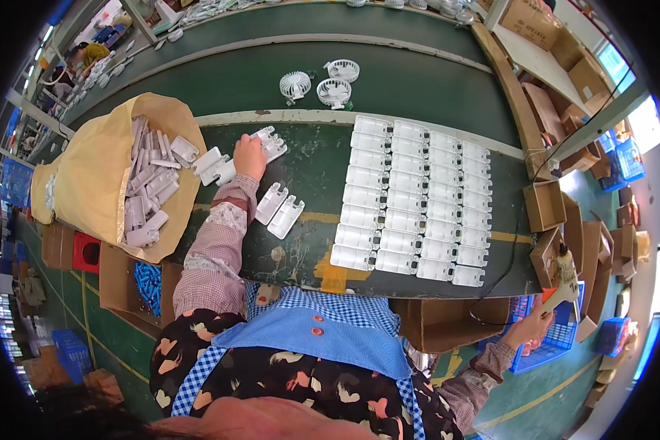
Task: Assembling white plastic housings onto a tray and using a hot glue gun to secure blue electronic components inside them.
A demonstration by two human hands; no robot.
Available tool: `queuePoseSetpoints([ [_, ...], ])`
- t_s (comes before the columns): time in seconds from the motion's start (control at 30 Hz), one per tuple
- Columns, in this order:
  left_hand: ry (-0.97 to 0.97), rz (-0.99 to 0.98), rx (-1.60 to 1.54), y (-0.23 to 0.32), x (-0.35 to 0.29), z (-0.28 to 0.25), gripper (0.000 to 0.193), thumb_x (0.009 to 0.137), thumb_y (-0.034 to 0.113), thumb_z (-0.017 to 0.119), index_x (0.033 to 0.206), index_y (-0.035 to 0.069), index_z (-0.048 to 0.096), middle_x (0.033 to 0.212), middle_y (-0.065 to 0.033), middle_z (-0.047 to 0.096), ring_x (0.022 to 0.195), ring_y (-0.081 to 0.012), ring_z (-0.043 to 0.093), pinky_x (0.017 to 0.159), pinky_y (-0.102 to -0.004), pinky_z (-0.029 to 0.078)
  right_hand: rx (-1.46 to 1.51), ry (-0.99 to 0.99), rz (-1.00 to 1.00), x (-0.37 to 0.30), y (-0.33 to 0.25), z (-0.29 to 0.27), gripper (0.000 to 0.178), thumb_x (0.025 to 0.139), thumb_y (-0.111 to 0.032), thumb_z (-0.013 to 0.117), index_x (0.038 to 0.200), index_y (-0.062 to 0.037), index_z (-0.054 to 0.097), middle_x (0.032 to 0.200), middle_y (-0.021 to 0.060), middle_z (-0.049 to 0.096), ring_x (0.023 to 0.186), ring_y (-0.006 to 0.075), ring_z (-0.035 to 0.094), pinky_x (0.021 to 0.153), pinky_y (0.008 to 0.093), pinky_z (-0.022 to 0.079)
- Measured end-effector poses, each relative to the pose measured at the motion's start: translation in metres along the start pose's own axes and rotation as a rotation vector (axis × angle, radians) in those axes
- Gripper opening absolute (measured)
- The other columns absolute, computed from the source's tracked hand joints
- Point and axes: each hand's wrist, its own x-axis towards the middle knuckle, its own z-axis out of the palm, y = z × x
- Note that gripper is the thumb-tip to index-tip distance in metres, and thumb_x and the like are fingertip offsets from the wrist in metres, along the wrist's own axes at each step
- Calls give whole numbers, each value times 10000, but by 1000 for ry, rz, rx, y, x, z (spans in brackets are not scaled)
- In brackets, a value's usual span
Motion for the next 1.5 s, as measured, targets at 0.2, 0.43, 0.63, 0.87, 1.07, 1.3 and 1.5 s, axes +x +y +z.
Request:
queuePoseSetpoints([
  [0.2,8,133,49,-6,2,-5,58,718,80,546,710,49,594,837,-104,534,846,-298,508,696,-409,438,-11,-3,-9,0,9,4,420,828,-213,611,1131,67,533,977,122,594,874,193,572,773,299,457],
  [0.43,-63,209,-243,6,-30,-33,235,629,33,665,849,65,592,887,-109,551,879,-312,499,797,-390,419,121,-13,72,-3,3,11,355,816,-172,615,1088,53,570,982,100,592,853,192,525,778,306,417],
  [0.63,-106,163,53,-56,-38,-53,401,668,3,588,1052,106,534,873,-120,560,868,-314,504,730,-428,416,-366,-98,24,-11,-42,5,360,848,-288,568,1029,20,615,927,214,624,758,296,538,692,378,415],
  [0.87,67,110,-381,-18,-3,-82,665,652,-20,593,1282,117,427,942,-140,539,888,-332,527,782,-369,452,-61,9,-200,-1,21,24,317,857,-218,573,999,64,604,840,218,633,680,284,533,646,368,419],
  [1.07,44,-223,-1174,-39,25,-47,526,712,-45,541,1225,46,464,1001,-58,587,862,-118,558,676,-229,480,-331,-32,-203,11,19,14,348,833,-236,629,977,79,598,925,253,606,769,305,539,689,374,428],
  [1.3,-130,-211,-923,-28,18,-5,439,694,7,615,1129,39,554,1016,-89,623,920,-164,576,833,-279,455,35,33,-60,-8,1,13,371,826,-235,616,1017,82,585,875,152,626,750,226,553,687,337,434],
  [1.5,57,-177,-352,-87,-8,-36,240,660,48,643,896,35,608,838,-130,623,801,-280,594,715,-371,472,132,46,-33,-4,15,16,403,827,-260,617,1055,71,586,880,143,634,738,201,581,683,329,462],
])
